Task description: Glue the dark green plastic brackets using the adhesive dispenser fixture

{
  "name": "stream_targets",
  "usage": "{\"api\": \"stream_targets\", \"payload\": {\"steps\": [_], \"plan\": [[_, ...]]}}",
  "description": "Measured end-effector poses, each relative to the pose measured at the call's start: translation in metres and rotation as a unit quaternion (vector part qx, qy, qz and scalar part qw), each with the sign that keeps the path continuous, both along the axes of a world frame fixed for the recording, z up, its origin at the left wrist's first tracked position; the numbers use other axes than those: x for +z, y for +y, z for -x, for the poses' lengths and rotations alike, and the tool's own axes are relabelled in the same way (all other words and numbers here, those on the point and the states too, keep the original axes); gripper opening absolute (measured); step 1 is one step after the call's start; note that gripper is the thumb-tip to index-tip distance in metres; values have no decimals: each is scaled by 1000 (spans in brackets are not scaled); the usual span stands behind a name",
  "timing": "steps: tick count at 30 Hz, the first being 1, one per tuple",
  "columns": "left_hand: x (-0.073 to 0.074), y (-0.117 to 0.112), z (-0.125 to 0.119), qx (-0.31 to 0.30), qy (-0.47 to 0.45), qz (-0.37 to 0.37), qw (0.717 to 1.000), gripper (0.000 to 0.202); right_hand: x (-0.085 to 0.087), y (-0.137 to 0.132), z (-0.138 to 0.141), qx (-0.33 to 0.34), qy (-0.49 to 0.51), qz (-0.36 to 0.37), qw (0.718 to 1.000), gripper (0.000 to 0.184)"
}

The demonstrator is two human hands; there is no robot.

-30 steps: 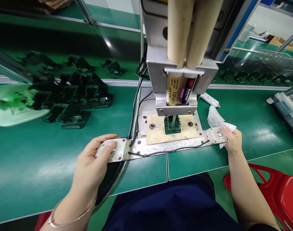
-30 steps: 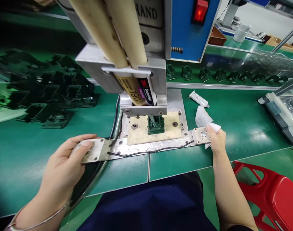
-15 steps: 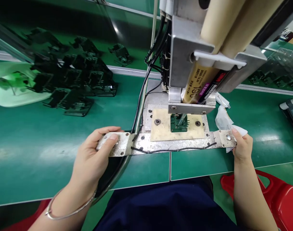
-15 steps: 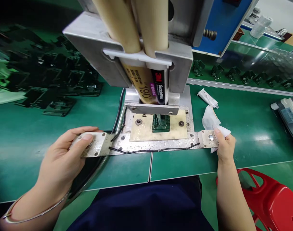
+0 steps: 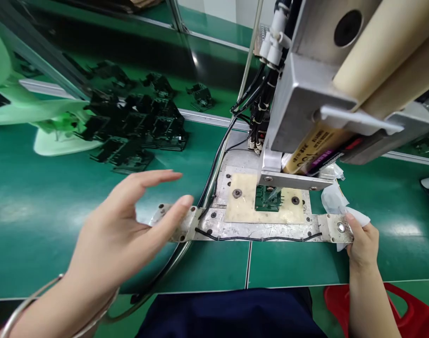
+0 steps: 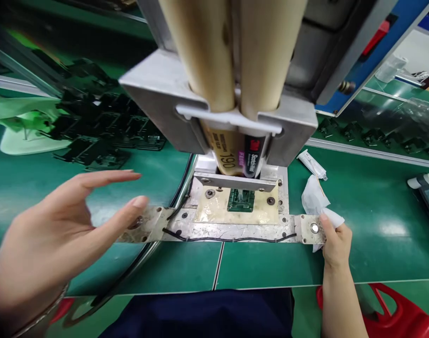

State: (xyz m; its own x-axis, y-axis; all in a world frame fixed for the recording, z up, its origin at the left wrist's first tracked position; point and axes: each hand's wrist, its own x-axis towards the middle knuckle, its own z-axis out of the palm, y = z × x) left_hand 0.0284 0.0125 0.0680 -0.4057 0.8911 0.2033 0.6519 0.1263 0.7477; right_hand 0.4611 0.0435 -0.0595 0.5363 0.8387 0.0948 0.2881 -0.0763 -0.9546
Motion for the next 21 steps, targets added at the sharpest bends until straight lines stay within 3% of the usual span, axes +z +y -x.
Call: {"api": "stream_targets", "payload": {"steps": [2, 5, 8, 11, 14, 17, 21], "plan": [[10, 18, -11, -114, 2, -2, 993, 60, -2, 1, -2, 22, -22, -6, 999, 47], [10, 50, -31, -272, -29, 93, 957, 92, -2, 2, 1, 35, -21, -11, 999, 47], [-3, 73, -49, -345, -44, 178, 920, 101, 1, 3, 7, 26, 9, -5, 1000, 45], [-17, 83, -56, -353, -76, 184, 914, 82, 3, 5, 13, 17, 26, 1, 1000, 43], [-21, 85, -52, -358, -146, 171, 906, 73, 7, 6, 17, 16, 38, 1, 999, 43], [-12, 84, -49, -346, -213, 185, 895, 67, 11, 6, 22, 12, 47, 4, 999, 46], [6, 76, -47, -303, -239, 278, 879, 67, 16, 10, 29, 15, 56, 6, 998, 46]]}}
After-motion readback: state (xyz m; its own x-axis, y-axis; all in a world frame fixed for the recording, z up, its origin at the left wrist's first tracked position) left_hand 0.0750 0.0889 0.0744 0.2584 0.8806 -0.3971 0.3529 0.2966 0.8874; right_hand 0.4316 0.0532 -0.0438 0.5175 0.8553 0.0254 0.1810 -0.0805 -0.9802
